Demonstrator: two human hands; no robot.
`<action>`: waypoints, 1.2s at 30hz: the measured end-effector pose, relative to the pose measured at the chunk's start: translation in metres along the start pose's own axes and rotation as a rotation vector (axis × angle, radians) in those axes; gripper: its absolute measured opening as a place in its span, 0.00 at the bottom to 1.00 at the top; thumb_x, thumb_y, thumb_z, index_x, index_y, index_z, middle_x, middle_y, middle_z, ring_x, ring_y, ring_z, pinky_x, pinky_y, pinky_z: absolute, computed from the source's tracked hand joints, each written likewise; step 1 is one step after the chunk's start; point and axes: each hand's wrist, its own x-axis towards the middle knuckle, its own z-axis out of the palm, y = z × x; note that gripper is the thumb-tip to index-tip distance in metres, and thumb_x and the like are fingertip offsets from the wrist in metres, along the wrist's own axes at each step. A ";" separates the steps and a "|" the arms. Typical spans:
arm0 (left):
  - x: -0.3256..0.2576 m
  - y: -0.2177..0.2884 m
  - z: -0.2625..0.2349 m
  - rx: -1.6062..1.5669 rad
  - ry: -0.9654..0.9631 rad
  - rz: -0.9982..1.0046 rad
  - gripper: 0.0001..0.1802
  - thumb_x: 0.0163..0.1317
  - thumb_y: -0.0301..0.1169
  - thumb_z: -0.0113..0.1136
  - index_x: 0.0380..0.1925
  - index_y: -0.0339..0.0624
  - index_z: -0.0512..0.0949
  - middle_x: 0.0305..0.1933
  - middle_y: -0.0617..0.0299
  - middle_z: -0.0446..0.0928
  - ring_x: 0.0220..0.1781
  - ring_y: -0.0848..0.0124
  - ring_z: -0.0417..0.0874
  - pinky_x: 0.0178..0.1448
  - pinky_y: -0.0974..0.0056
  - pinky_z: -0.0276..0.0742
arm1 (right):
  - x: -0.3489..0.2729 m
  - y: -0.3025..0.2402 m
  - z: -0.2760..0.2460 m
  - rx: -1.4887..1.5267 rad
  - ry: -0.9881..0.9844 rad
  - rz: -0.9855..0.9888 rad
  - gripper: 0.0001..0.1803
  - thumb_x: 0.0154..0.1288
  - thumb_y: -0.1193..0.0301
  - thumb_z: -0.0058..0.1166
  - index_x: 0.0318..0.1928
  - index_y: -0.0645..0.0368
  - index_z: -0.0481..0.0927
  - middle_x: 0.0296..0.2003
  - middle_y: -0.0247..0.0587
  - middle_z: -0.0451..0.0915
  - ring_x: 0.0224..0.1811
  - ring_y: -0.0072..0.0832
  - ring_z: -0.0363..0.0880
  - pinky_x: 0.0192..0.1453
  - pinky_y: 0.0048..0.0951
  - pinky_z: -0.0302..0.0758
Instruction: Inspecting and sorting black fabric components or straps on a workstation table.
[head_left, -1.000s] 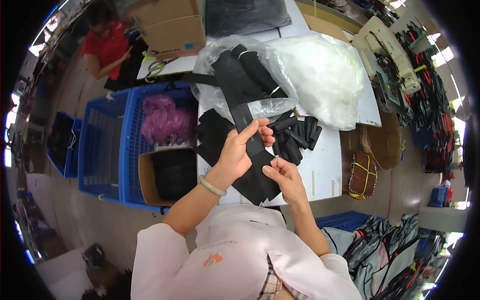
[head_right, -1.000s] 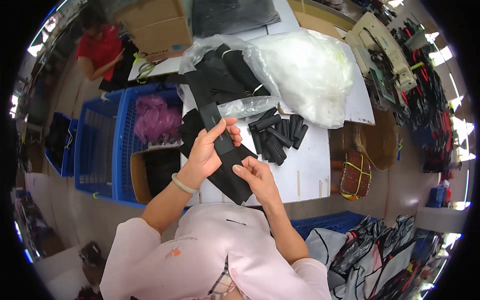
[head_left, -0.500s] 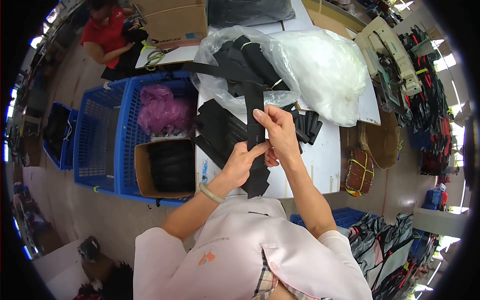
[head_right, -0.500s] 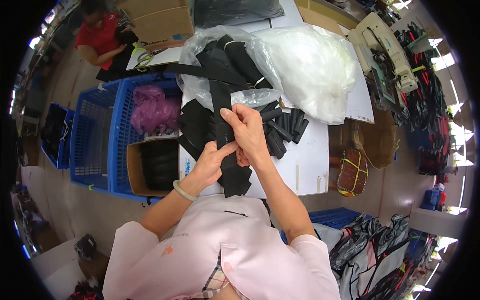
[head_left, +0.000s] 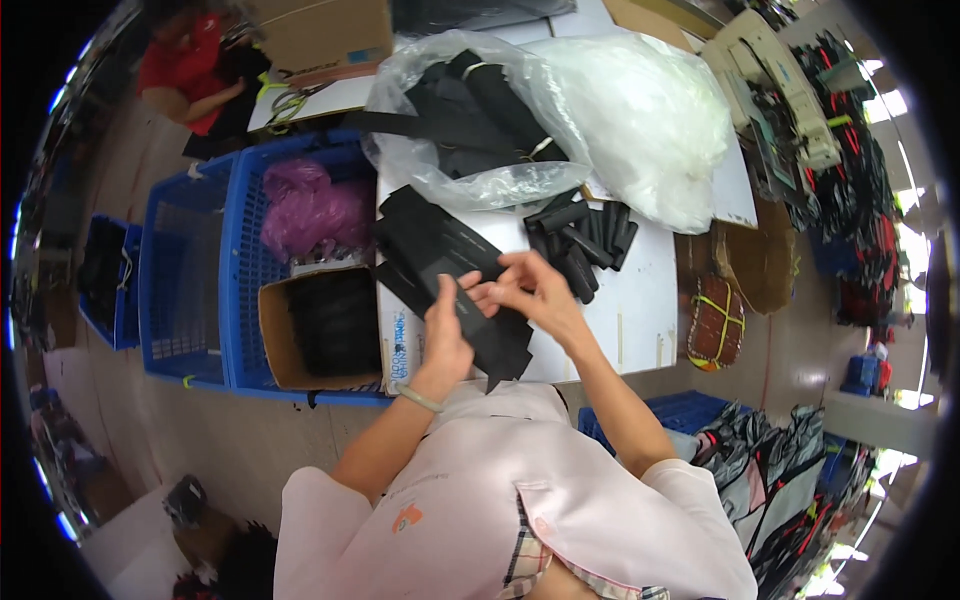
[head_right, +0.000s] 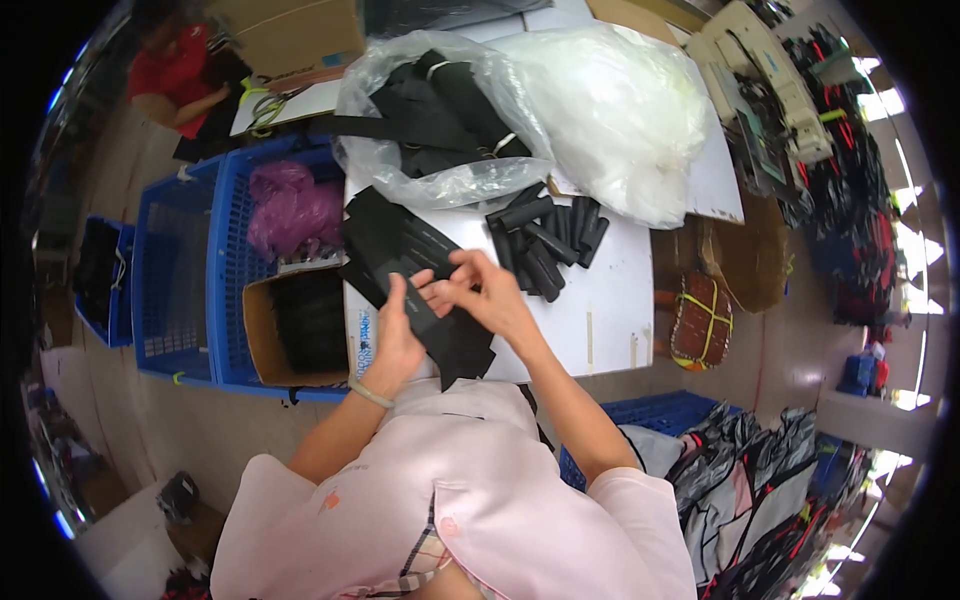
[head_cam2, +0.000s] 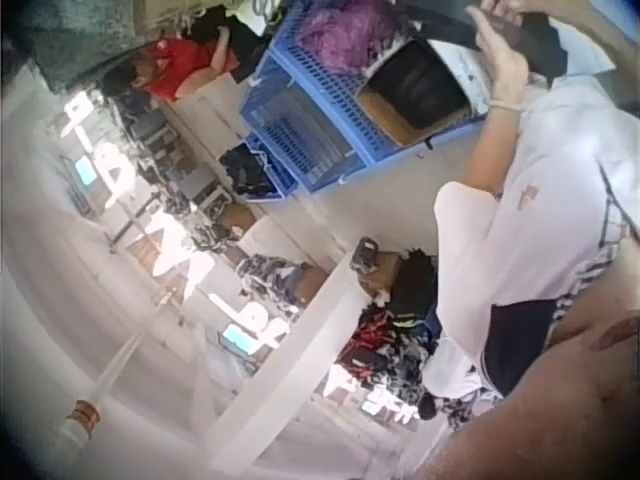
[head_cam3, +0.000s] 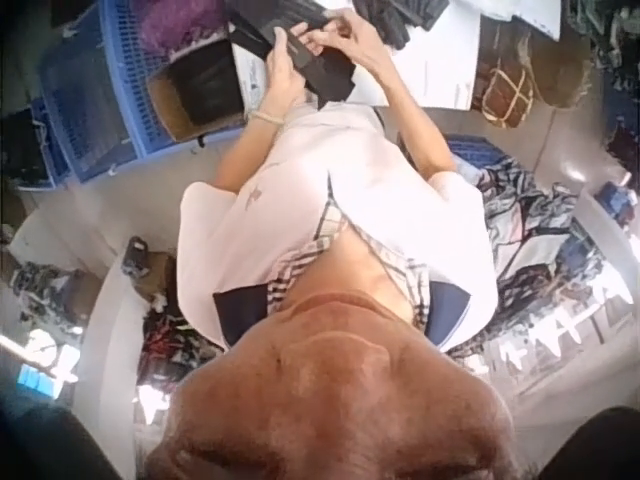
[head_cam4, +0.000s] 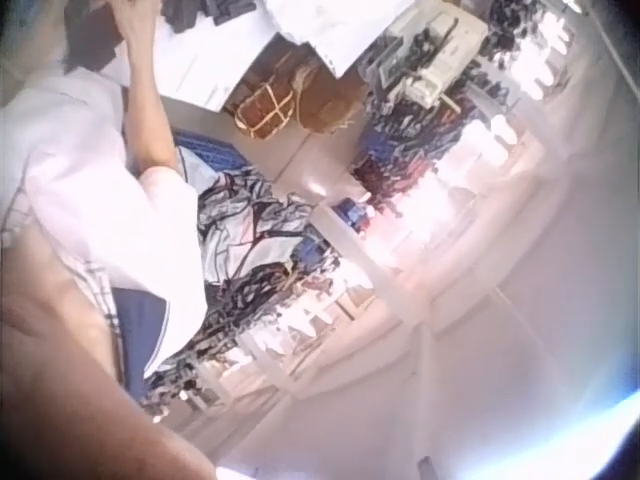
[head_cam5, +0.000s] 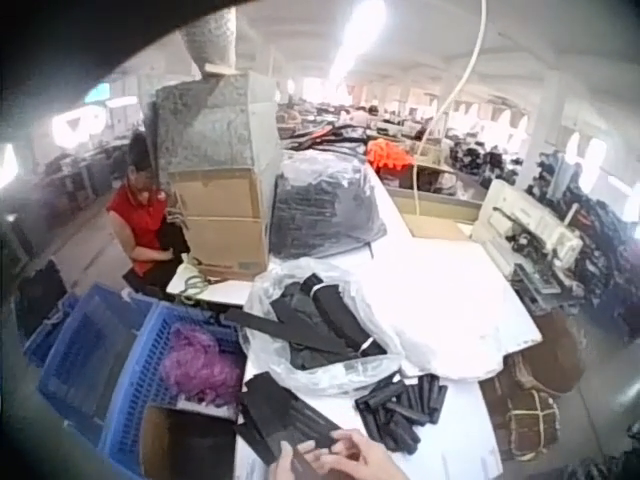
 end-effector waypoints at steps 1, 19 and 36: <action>0.005 0.001 -0.006 0.030 -0.005 -0.018 0.36 0.66 0.58 0.43 0.52 0.33 0.72 0.41 0.55 0.78 0.43 0.68 0.78 0.51 0.63 0.75 | -0.009 0.013 0.003 0.025 -0.022 0.012 0.20 0.57 0.73 0.62 0.49 0.66 0.72 0.28 0.34 0.77 0.32 0.20 0.75 0.41 0.23 0.72; 0.022 0.005 -0.035 0.987 -0.110 0.040 0.15 0.65 0.38 0.55 0.27 0.37 0.79 0.16 0.69 0.72 0.15 0.83 0.69 0.19 0.76 0.63 | 0.030 0.023 -0.055 -0.646 0.654 -0.208 0.05 0.53 0.75 0.57 0.32 0.56 0.80 0.31 0.41 0.76 0.36 0.39 0.76 0.39 0.36 0.73; -0.001 0.058 0.087 0.505 -0.438 0.226 0.15 0.61 0.29 0.60 0.45 0.31 0.74 0.34 0.62 0.77 0.30 0.78 0.76 0.34 0.74 0.73 | 0.011 -0.047 -0.064 0.333 -0.083 0.185 0.06 0.60 0.73 0.59 0.32 0.63 0.81 0.26 0.26 0.77 0.29 0.10 0.70 0.33 0.15 0.66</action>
